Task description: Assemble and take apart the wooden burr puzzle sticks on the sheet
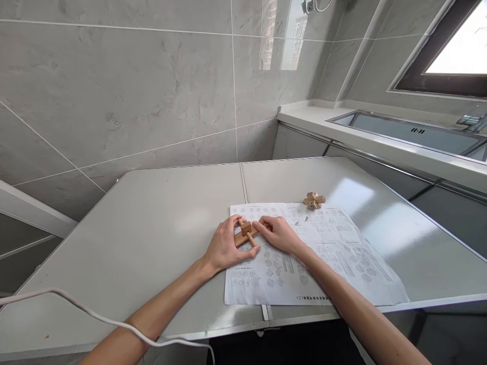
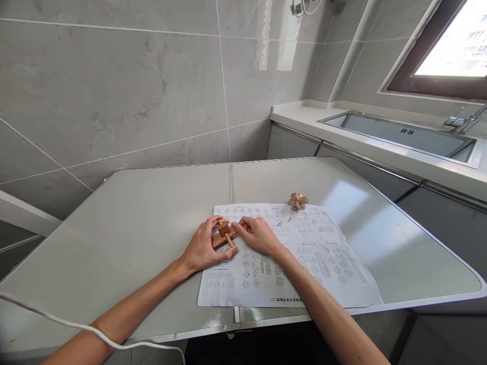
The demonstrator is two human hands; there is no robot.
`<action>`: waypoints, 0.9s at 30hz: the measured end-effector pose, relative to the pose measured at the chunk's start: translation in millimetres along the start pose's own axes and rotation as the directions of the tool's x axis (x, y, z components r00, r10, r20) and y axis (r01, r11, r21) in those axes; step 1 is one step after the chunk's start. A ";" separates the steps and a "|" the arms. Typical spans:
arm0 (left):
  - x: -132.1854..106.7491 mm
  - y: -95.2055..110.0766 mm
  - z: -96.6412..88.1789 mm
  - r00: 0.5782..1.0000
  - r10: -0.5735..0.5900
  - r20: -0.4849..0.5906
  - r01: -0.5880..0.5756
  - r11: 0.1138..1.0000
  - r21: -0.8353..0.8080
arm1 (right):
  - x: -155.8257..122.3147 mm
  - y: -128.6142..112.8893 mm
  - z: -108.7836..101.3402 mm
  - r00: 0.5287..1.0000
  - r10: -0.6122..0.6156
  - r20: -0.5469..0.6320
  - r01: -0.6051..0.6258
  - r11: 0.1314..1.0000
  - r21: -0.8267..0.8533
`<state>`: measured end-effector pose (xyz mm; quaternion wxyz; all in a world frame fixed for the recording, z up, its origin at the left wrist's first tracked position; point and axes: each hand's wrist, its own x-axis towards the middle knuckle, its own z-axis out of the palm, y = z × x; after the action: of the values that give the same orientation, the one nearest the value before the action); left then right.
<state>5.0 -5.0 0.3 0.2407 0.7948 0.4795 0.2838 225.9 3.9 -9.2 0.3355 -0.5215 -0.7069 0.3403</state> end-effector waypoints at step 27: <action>-6.6 0.2 -2.4 0.917 0.361 -0.170 -0.334 0.927 0.169 | -5.4 -11.3 -5.4 0.984 -0.070 0.164 -0.013 0.889 0.458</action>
<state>0.9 -10.8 0.7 0.0826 0.8498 0.3700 0.3663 225.9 -3.2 2.5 0.3902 -0.3851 -0.6414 0.5367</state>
